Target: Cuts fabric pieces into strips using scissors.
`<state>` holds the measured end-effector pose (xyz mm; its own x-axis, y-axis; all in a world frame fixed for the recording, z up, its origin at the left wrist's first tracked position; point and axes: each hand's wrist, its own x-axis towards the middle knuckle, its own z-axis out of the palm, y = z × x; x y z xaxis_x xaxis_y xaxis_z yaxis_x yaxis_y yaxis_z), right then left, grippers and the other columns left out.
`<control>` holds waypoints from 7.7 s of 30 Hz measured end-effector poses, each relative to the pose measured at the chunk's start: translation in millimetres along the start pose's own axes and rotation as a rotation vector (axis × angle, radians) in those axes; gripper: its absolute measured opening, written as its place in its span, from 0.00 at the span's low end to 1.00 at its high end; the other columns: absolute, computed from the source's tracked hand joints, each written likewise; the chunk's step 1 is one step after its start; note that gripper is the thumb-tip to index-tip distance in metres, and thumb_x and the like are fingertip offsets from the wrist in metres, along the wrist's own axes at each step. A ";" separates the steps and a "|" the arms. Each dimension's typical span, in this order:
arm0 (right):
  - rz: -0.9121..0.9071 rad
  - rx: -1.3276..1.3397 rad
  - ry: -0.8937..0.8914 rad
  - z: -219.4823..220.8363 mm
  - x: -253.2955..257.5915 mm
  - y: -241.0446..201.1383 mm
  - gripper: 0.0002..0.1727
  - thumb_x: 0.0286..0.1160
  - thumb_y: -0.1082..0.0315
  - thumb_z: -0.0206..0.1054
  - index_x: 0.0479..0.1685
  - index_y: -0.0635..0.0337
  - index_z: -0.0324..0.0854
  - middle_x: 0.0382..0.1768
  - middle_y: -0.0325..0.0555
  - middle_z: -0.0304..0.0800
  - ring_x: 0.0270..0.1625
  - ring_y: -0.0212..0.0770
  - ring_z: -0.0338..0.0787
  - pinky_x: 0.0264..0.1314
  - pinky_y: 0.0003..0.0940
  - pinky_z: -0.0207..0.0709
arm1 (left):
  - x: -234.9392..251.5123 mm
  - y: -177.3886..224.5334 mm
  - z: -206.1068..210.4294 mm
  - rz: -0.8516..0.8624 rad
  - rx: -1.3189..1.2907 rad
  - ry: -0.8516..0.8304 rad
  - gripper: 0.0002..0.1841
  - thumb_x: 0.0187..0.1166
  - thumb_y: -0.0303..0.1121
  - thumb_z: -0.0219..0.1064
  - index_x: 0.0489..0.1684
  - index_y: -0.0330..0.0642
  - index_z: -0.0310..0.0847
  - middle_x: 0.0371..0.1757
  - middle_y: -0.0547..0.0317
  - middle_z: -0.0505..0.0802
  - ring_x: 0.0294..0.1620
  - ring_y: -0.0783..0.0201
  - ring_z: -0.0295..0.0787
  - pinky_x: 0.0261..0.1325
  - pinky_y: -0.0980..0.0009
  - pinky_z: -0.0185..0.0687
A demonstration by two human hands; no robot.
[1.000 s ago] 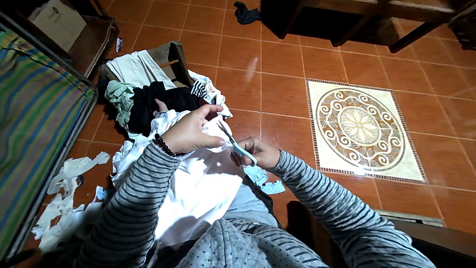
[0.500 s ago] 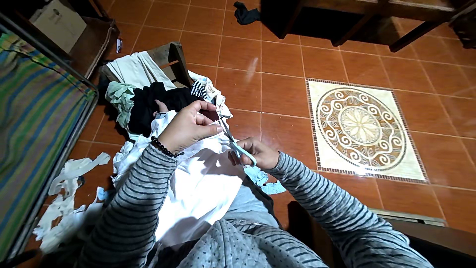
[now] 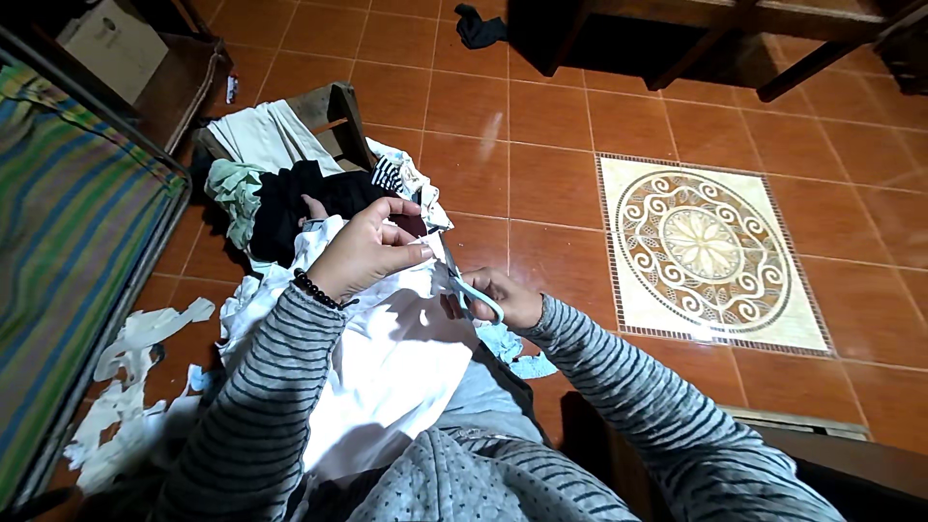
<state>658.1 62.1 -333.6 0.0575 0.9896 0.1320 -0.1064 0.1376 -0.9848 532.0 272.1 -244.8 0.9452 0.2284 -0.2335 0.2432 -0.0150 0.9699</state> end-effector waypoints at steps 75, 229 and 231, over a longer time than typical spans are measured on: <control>-0.029 0.384 -0.019 90.7 -31.5 41.0 0.26 0.75 0.34 0.66 0.40 0.48 0.86 0.32 0.24 0.89 0.37 0.19 0.85 0.42 0.21 0.78 | -55.1 -104.5 29.5 0.174 -0.285 -0.135 0.08 0.63 0.45 0.83 0.31 0.58 0.93 0.29 0.79 0.93 0.29 0.84 0.87 0.35 0.83 0.85; -0.266 -0.157 0.052 109.0 15.1 -15.0 0.11 0.83 0.57 0.66 0.53 0.49 0.88 0.52 0.33 0.92 0.57 0.29 0.89 0.61 0.30 0.84 | -234.1 1.6 -21.8 0.319 0.220 0.908 0.12 0.71 0.23 0.72 0.49 0.41 0.80 0.40 0.71 0.93 0.34 0.76 0.91 0.38 0.75 0.93; -0.356 -0.398 0.137 117.6 5.9 -15.2 0.14 0.81 0.54 0.70 0.49 0.56 0.87 0.51 0.40 0.91 0.57 0.30 0.88 0.60 0.28 0.84 | -199.9 -21.7 5.6 0.286 0.174 0.873 0.12 0.72 0.24 0.72 0.49 0.40 0.79 0.40 0.66 0.92 0.33 0.73 0.91 0.37 0.73 0.92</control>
<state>543.3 70.9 -304.5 0.1531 0.8668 0.4747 0.3255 0.4093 -0.8524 339.1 221.3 -219.6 0.4928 0.8430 0.2158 0.1226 -0.3128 0.9419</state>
